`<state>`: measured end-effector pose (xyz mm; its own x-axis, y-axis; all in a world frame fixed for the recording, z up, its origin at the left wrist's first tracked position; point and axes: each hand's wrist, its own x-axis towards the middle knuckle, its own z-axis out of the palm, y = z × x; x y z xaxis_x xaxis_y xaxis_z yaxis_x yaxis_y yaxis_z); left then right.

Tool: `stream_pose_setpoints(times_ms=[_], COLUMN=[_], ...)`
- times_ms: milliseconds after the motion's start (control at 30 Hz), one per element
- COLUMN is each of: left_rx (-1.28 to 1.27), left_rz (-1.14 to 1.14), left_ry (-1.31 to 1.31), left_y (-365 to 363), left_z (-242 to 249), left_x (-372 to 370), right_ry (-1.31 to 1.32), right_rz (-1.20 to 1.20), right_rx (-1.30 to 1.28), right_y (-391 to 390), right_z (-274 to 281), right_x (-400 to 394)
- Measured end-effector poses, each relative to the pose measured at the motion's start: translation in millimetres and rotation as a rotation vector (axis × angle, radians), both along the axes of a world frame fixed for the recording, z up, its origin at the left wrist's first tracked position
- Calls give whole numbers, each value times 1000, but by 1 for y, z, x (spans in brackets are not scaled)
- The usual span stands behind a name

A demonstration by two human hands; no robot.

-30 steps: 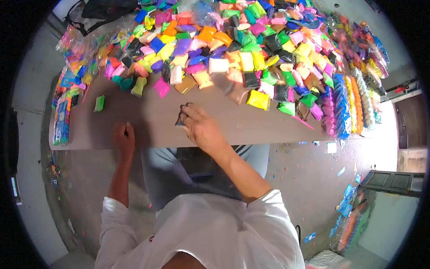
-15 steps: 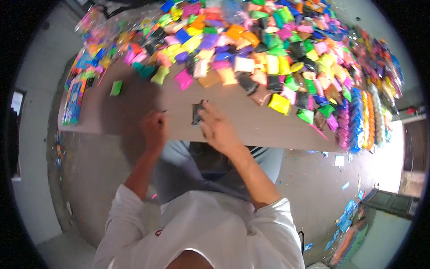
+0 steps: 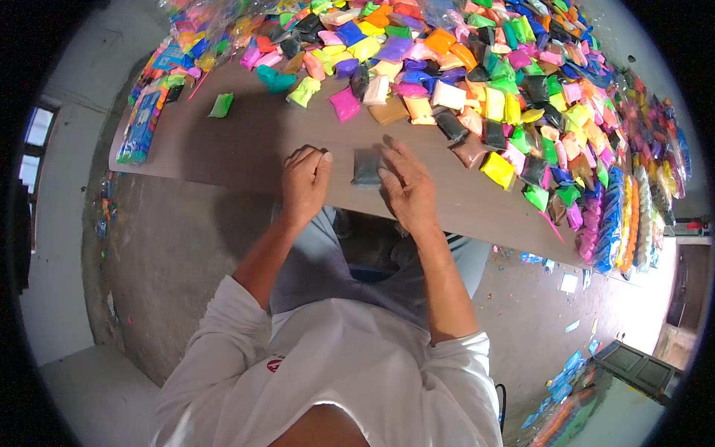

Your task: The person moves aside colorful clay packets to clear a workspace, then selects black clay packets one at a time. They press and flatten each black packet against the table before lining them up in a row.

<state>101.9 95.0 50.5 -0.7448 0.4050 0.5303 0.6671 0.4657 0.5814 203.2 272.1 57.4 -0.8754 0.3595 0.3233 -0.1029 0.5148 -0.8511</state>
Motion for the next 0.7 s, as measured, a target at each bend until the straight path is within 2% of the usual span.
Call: stream_pose_setpoints(times_ms=[67,133,467,567,633,667,700], left_rx=[-34,-67,4,-6,-17,-21,-25], left_rz=[13,26,47,42,45,43,40], left_ry=[-12,-26,-28,-24,-12,-9,-6], left_y=[-2,-2,0,0,-1,0,0], left_z=[1,1,1,0,-1,-2,-3], left_x=[1,2,3,3,3,3,3], right_ry=[-3,-26,2,-92,-232,-230,-215], right_rz=[-2,67,67,74,18,21,-8], right_rx=[82,277,323,250,99,101,208], right_y=[2,-1,-10,-12,-17,-17,-17], right_z=[-4,4,1,7,23,22,18], right_x=[-1,-1,-18,-21,-20,-21,-23])
